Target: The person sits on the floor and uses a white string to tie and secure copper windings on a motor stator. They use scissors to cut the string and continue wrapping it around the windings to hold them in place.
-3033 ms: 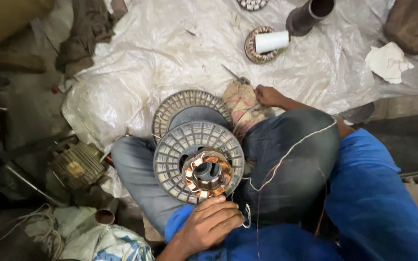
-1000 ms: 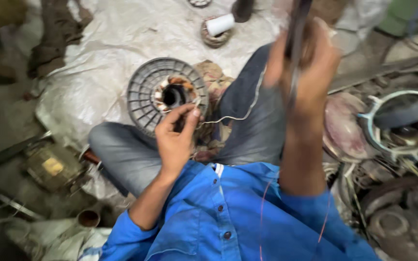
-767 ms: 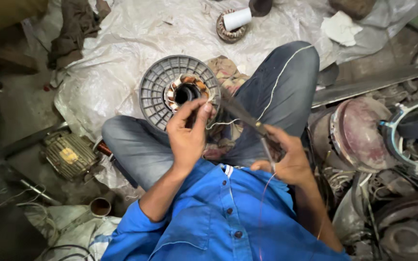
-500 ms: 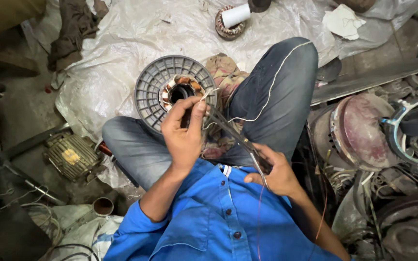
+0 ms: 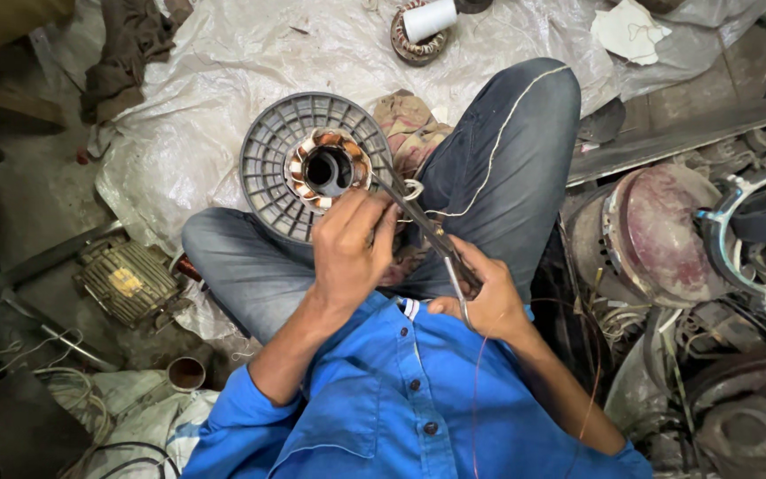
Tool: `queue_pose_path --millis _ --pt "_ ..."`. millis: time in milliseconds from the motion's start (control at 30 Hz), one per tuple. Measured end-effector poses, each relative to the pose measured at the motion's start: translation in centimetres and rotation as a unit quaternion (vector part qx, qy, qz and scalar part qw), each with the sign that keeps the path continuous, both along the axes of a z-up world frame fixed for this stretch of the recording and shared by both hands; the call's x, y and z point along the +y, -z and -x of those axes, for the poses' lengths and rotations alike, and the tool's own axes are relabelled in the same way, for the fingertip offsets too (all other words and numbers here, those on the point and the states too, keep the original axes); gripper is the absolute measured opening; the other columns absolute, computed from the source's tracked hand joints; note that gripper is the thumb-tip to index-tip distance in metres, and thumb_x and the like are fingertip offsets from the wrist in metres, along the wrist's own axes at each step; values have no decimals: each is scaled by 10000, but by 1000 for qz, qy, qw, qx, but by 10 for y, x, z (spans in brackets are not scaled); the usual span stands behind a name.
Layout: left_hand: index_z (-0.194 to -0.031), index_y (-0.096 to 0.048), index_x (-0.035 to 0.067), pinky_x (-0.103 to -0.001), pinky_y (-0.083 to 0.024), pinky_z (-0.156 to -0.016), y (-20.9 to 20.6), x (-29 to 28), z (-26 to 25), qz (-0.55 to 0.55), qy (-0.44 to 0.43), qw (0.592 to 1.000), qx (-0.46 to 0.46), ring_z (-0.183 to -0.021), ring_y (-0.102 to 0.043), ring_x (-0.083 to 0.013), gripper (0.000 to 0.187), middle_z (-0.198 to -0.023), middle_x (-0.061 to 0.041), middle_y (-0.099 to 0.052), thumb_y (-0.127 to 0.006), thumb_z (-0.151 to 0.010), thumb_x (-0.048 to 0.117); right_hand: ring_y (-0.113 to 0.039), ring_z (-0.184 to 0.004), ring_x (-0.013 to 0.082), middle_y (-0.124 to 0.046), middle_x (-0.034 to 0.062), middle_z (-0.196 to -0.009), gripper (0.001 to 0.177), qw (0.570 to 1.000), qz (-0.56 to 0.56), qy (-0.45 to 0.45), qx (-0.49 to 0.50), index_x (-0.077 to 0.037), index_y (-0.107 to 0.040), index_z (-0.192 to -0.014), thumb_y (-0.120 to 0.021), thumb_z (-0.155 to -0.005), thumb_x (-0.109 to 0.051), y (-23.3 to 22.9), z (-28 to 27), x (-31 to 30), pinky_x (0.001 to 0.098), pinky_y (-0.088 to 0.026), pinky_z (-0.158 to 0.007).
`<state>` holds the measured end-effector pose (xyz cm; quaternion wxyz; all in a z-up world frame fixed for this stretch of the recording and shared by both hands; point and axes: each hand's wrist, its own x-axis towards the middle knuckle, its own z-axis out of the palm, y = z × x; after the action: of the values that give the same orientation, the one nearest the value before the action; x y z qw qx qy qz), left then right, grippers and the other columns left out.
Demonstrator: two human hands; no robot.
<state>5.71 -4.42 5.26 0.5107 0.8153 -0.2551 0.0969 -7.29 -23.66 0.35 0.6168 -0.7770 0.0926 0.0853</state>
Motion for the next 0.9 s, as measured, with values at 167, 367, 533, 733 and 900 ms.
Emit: queue_pose_path --millis 167,367,533,733,900 --pt "-939 -661 -19 -436 -512 -708 0 1 -4 -19 20 1000 -14 -798 -641 -350 119 -885 -152 -641 -745 -857 -36 -403 -657 16 -554 -113 -835 1044 998 59 6 -28 -20 -554 -1447 -968 -578 -424 -3 -7 1 201 -375 -540" --pt "-956 -663 -39 -440 -509 -713 0 3 -6 -14 35 999 -6 -807 -641 -357 128 -904 -167 -641 -744 -858 -46 -372 -634 43 -443 -83 -711 1110 997 79 16 -8 -30 -551 -1468 -989 -527 -424 -8 -9 2 228 -344 -533" --pt "-965 -657 -44 -438 -527 -761 -4 5 -8 -31 31 998 -47 -867 -646 -364 157 -954 -179 -648 -734 -828 -54 -403 -670 39 -489 -90 -770 1120 999 51 -4 -13 -27 -509 -1486 -984 -557 -434 -13 -11 5 218 -382 -558" --pt "-936 -657 -41 -436 -506 -718 -8 8 -10 -40 41 997 -57 -819 -624 -348 148 -918 -166 -636 -740 -814 -53 -387 -624 44 -422 -69 -686 1132 997 73 -16 -12 -50 -524 -1499 -982 -538 -433 -17 -15 5 224 -362 -541" --pt "-940 -667 -37 -434 -481 -687 -10 7 -11 -27 42 998 -41 -781 -603 -331 120 -863 -143 -610 -736 -846 -61 -363 -578 35 -407 -80 -619 1105 996 90 -3 -7 -53 -572 -1455 -1006 -501 -405 -8 -13 4 222 -339 -504"
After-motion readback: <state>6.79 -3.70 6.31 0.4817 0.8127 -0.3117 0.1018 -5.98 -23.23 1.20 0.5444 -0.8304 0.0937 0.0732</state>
